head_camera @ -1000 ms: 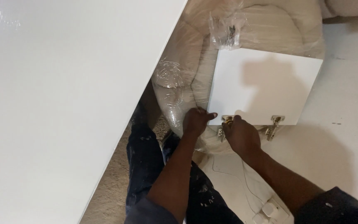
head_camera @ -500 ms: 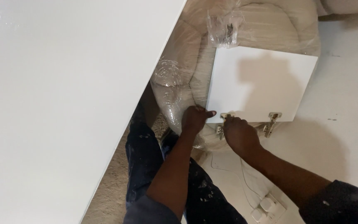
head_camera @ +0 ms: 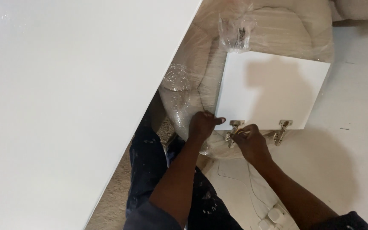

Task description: Attaching metal hinges to a white cabinet door panel using a manual screwdriver.

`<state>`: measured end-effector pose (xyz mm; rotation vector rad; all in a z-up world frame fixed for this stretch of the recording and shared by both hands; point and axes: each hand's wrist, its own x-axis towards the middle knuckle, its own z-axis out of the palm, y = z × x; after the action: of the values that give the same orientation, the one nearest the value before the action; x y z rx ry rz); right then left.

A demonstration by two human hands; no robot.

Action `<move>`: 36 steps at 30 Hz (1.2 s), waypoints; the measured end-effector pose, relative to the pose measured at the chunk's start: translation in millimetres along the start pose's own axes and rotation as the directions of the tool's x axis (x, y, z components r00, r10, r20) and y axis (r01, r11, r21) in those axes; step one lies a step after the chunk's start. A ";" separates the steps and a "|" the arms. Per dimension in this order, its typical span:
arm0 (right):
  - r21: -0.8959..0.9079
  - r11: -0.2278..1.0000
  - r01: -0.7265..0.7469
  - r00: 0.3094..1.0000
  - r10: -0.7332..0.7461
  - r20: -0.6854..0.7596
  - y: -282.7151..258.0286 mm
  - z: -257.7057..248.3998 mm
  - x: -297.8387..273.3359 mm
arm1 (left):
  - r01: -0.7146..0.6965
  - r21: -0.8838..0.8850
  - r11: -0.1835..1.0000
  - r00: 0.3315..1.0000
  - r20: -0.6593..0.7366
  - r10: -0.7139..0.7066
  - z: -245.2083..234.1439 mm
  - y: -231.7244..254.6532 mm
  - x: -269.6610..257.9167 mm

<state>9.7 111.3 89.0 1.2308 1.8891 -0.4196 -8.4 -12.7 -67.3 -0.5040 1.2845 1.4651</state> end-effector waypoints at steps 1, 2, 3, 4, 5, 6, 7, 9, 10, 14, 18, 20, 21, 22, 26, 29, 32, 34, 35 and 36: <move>0.000 1.000 0.001 1.000 -0.001 0.001 -1.2 -0.9 0.6 | 0.000 0.000 1.000 1.000 -0.001 0.000 -1.4 5.5 -2.2; -0.359 0.915 0.183 0.981 -0.191 0.014 -0.2 -1.3 -1.5 | -0.017 0.006 1.000 1.000 -0.001 0.017 -1.9 9.1 -7.6; -0.660 0.675 0.329 0.928 -0.359 0.096 0.8 -1.8 -3.5 | -0.034 0.013 0.999 0.999 0.000 0.034 -2.4 12.9 -12.7; -0.659 0.679 0.324 0.931 -0.353 0.094 3.2 -2.0 -0.8 | -0.031 0.015 0.999 1.000 0.006 0.031 -0.8 5.8 -7.8; -0.721 0.609 0.332 0.930 -0.338 0.143 5.3 -2.3 2.1 | -0.048 0.019 0.999 0.999 0.015 0.048 0.5 -1.0 -2.6; -0.774 0.530 0.346 0.926 -0.324 0.192 5.2 -2.5 7.0 | -0.069 0.022 0.997 0.997 0.019 0.068 0.3 -6.4 4.3; -0.773 0.532 0.345 0.927 -0.324 0.191 -0.6 -0.5 4.4 | -0.070 0.024 0.997 0.997 0.020 0.069 0.1 -5.0 5.1; -0.469 0.840 0.272 0.961 -0.214 0.175 -10.4 3.9 -2.4 | -0.068 0.021 0.997 0.998 0.019 0.067 0.4 -3.7 4.8; -0.467 0.841 0.275 0.960 -0.216 0.177 -9.6 8.3 3.1 | -0.068 0.023 0.997 0.998 0.017 0.067 -0.4 -1.3 1.5; 0.262 0.958 -0.113 0.980 0.064 0.187 -9.5 0.9 26.5 | -0.055 0.031 0.998 0.998 0.014 0.054 -2.7 5.3 -0.7; 0.614 0.706 -0.352 0.923 0.153 0.352 -8.4 -14.6 21.3 | -0.024 0.076 0.997 1.000 0.017 0.023 4.2 -10.1 6.4; 0.423 0.883 -0.204 0.963 0.105 0.247 -26.4 -14.6 12.4 | -0.030 0.063 0.998 1.000 0.005 0.030 0.5 -2.2 6.1; 0.182 0.981 -0.062 0.987 0.033 0.160 -31.2 -14.0 4.7 | -0.028 0.049 0.998 1.000 -0.001 0.028 0.9 -1.8 1.6; 0.187 0.980 -0.062 0.987 0.031 0.160 -29.5 -13.3 2.0 | -0.030 0.054 0.998 1.000 -0.001 0.030 0.8 -3.7 1.6; -0.650 0.667 0.365 0.924 -0.347 0.162 -24.8 -12.4 0.0 | -0.026 0.052 0.998 1.000 0.013 0.025 0.9 -3.1 8.9; -0.561 0.755 0.340 0.940 -0.293 0.175 -14.6 -5.6 6.0 | -0.017 0.050 0.999 1.000 0.006 0.016 5.2 -10.8 8.8; 0.016 0.996 0.091 0.996 -0.091 0.011 -7.3 8.8 24.0 | -0.003 0.072 0.997 1.000 -0.007 0.004 6.8 -14.6 18.9; 0.429 0.900 -0.078 0.995 0.096 -0.021 -0.2 17.4 27.3 | 0.018 0.088 0.996 1.000 -0.001 -0.018 7.8 -21.9 21.9; 0.528 0.838 -0.133 0.990 0.135 0.036 1.6 19.0 26.0 | 0.030 0.089 0.996 0.999 0.008 -0.031 7.4 -25.4 23.2; 0.619 0.764 -0.183 0.983 0.162 0.090 1.9 18.9 27.1 | 0.036 0.088 0.996 0.999 0.017 -0.038 7.6 -26.6 27.8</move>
<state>15.0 116.0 56.7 1.8004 1.6281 -1.0203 8.2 1.9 -99.6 -0.4532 1.3118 1.3738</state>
